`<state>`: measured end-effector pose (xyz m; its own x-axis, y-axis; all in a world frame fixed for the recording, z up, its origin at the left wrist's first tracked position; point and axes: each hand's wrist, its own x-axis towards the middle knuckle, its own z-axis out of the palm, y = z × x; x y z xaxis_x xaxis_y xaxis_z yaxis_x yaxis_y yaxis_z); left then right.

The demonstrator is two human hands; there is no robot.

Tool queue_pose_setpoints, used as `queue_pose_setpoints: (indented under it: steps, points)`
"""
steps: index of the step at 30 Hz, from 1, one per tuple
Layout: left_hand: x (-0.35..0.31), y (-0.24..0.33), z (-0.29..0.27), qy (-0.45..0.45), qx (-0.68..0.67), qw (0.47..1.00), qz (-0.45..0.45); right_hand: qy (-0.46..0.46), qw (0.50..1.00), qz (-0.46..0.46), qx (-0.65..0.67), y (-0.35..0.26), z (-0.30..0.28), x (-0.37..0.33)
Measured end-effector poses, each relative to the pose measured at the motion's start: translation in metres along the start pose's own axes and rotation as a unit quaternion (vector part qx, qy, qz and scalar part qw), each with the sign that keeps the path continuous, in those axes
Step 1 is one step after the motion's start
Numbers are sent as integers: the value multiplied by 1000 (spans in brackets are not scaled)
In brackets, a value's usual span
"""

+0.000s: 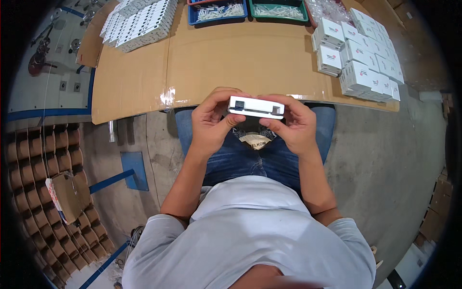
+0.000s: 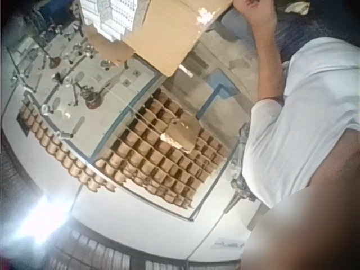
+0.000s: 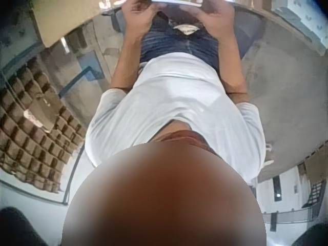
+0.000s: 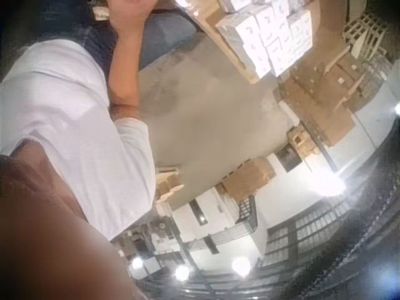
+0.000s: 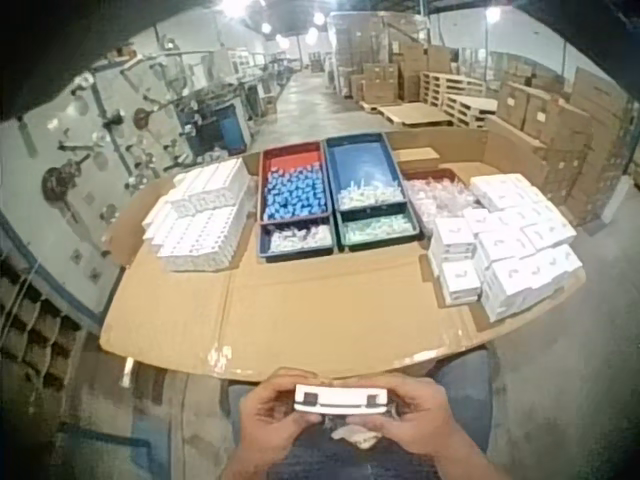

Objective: Assembling white cardboard boxes and packaging electronic components and accessories into them.

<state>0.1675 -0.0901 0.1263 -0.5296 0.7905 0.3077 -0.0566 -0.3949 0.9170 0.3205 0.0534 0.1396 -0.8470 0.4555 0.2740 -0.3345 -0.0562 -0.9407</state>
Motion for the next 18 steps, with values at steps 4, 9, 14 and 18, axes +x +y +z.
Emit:
queue_pose_setpoints:
  steps: [4,9,14,18]
  points:
    - [-1,-1,5,14,-15,999,27,30,999,23,36,4,6,-1]
    - [0,-1,8,13,-32,998,47,46,996,21,67,4,10,-4]
    - [-4,-3,8,27,-35,997,59,18,999,-40,14,3,10,0]
    - [-6,-4,8,32,-33,998,51,32,998,-56,-3,4,11,-1]
